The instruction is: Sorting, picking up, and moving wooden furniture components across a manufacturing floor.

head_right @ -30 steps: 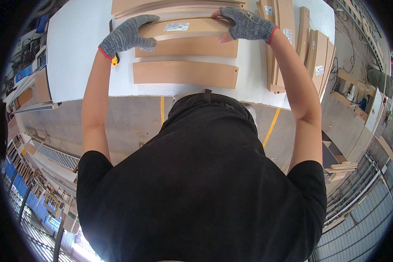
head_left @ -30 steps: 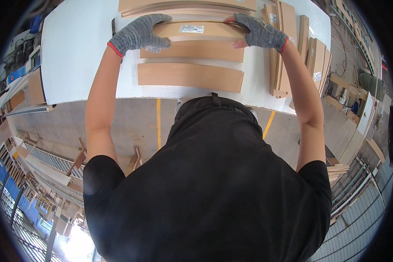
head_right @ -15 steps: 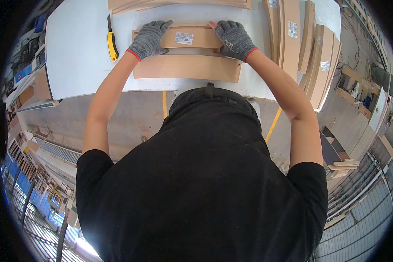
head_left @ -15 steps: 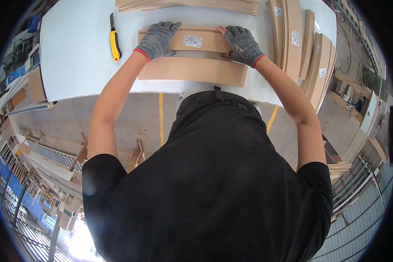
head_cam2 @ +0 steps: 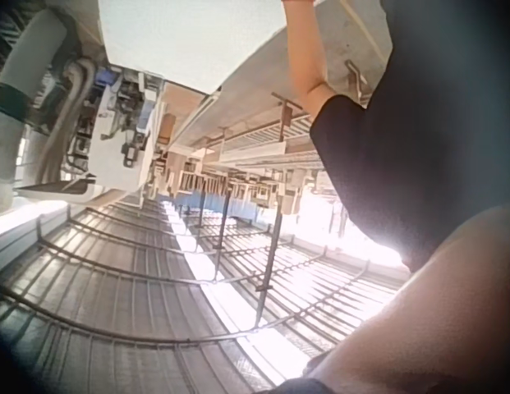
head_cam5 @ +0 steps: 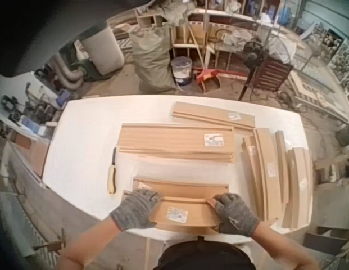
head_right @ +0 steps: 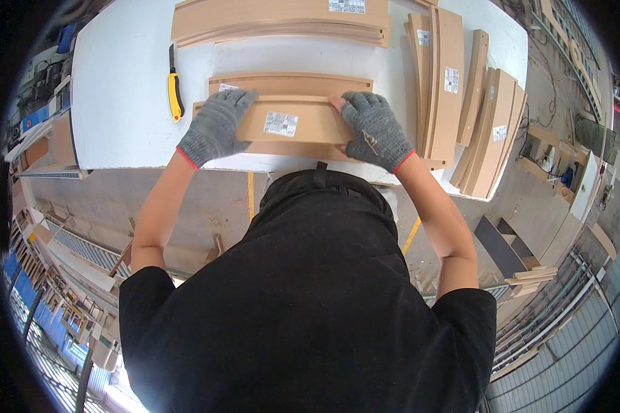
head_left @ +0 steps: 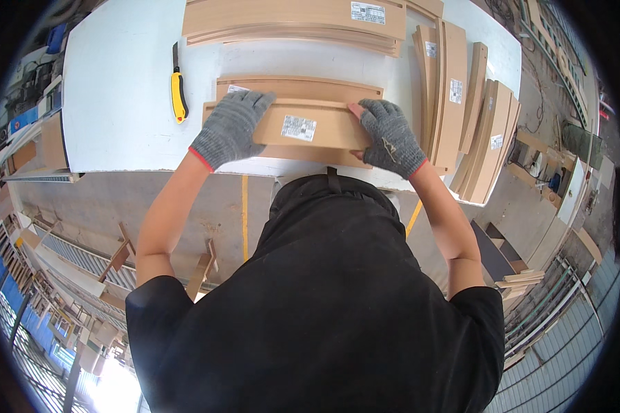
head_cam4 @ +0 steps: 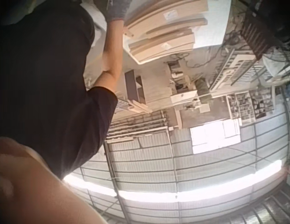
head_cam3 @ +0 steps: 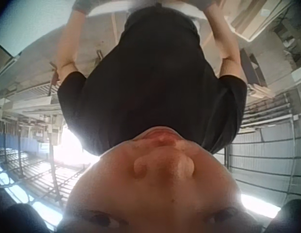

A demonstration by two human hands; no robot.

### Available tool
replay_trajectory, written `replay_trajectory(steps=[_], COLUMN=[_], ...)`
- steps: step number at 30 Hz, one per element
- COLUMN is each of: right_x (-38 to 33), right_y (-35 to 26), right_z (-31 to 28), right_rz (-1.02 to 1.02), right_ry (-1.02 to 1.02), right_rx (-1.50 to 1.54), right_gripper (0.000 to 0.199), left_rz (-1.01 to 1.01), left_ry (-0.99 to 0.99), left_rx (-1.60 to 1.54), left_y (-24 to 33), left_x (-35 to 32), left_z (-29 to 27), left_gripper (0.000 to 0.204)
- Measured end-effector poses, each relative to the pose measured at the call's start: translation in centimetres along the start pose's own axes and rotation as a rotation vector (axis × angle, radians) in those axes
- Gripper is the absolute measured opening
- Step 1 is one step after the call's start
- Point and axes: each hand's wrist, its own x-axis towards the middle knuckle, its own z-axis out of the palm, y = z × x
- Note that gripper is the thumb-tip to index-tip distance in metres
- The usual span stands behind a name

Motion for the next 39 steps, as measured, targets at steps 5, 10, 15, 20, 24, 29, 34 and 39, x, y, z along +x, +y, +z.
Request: replay_trajectory(steps=[5,10,15,20,24,29,34,39], right_x=[3.9,4.4,4.4,7.6,14.6,16.2,9.6,-1.6], right_y=[4.5,6.0,4.2,1.6,4.2,8.2,2.5,-1.9], right_z=[2.9,5.4,1.6,-10.9,-14.5,-10.9,-7.5,5.0], right_rz=[0.027,-0.004,-0.010,-0.172,-0.248,-0.084,-0.311,-0.082], right_ry=[0.002,-0.089,-0.125,0.154,0.301,0.131,0.370,-0.074], right_rx=[-0.125,-0.174,-0.146,-0.216,-0.236,-0.362,-0.147,-0.135], right_gripper=[0.089,0.099,0.098,0.091,0.085,0.075,0.066,0.099], left_rz=[0.031,0.027,0.019,0.074,-0.012,-0.029,0.218,0.212], left_ry=[0.099,0.014,0.036,0.458,0.446,0.106,0.832,0.006], left_rx=[0.071,0.101,0.057,0.129,0.151,0.169,0.190,0.216], left_y=[-3.3,-3.0,-2.7,-4.0,-8.0,-7.7,-4.9,2.0], left_x=[6.3,8.1,5.7,1.3,7.0,10.5,5.7,-0.3], left_z=[2.5,3.5,1.1,-10.0,-15.7,-16.2,-9.0,3.6], left_gripper=[0.097,0.101,0.099,0.101,0.091,0.109,0.087,0.114])
